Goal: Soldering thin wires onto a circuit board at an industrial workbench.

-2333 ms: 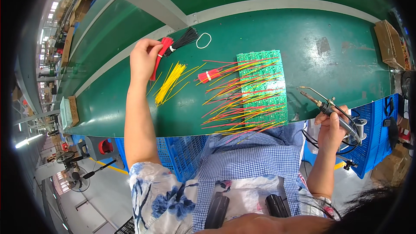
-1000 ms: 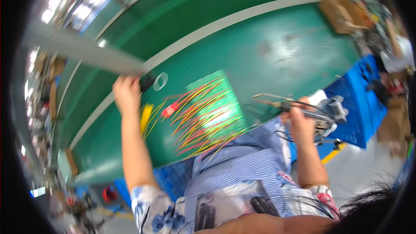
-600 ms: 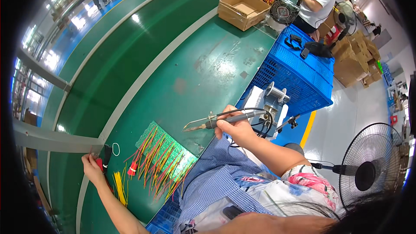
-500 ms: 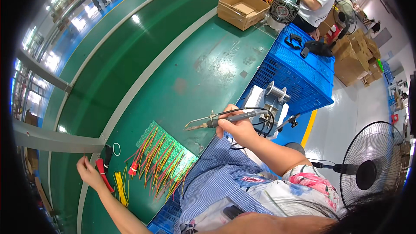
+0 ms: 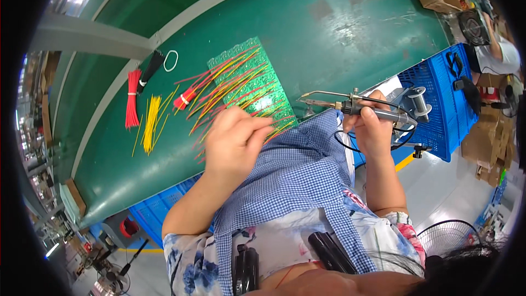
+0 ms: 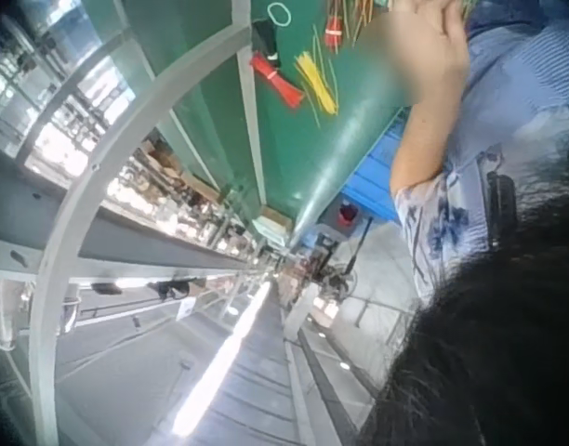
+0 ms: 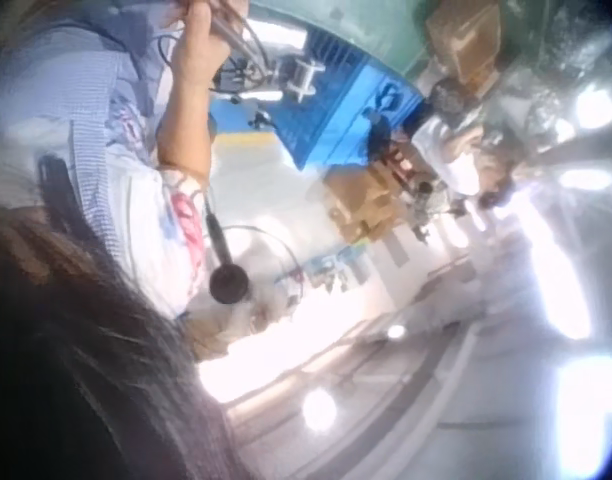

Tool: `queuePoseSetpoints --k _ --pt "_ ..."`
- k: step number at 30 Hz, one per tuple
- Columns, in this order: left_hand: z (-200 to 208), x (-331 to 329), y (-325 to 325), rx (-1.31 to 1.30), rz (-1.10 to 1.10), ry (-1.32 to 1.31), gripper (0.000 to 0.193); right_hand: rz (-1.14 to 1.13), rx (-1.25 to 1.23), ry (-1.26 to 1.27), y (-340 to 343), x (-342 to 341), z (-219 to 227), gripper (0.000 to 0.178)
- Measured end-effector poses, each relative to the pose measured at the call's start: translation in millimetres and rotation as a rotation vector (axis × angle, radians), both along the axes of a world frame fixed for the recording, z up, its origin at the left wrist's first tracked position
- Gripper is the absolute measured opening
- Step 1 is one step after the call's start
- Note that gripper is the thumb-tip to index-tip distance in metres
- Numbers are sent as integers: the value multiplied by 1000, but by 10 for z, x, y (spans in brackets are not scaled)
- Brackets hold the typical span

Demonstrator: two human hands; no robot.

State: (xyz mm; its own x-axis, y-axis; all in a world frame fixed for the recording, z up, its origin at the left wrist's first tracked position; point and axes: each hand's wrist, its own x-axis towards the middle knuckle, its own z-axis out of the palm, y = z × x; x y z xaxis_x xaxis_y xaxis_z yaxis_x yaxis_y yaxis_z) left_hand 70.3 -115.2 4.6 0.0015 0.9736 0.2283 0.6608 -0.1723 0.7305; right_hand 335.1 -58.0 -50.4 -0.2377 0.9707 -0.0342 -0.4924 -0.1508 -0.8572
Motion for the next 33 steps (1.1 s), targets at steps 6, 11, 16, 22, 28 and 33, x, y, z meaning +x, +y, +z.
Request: queuePoseSetpoints --k 6,11,16,22,28,33 --pt "-173 216 1 65 8 131 14 40 -45 -55 -91 41 -31 19" --pt "-225 225 20 88 5 168 15 62 -72 -62 -98 95 -93 20" --pt "-213 161 -34 54 -3 130 16 55 -122 -50 -82 103 -92 21" --pt "-237 158 -40 37 -5 153 16 65 -129 -75 -89 67 -112 21" --pt "-232 144 -34 29 -15 158 16 78 -115 -107 -81 51 -105 21" --pt "-251 130 -45 28 -17 152 16 62 -113 -163 -104 32 -85 23"
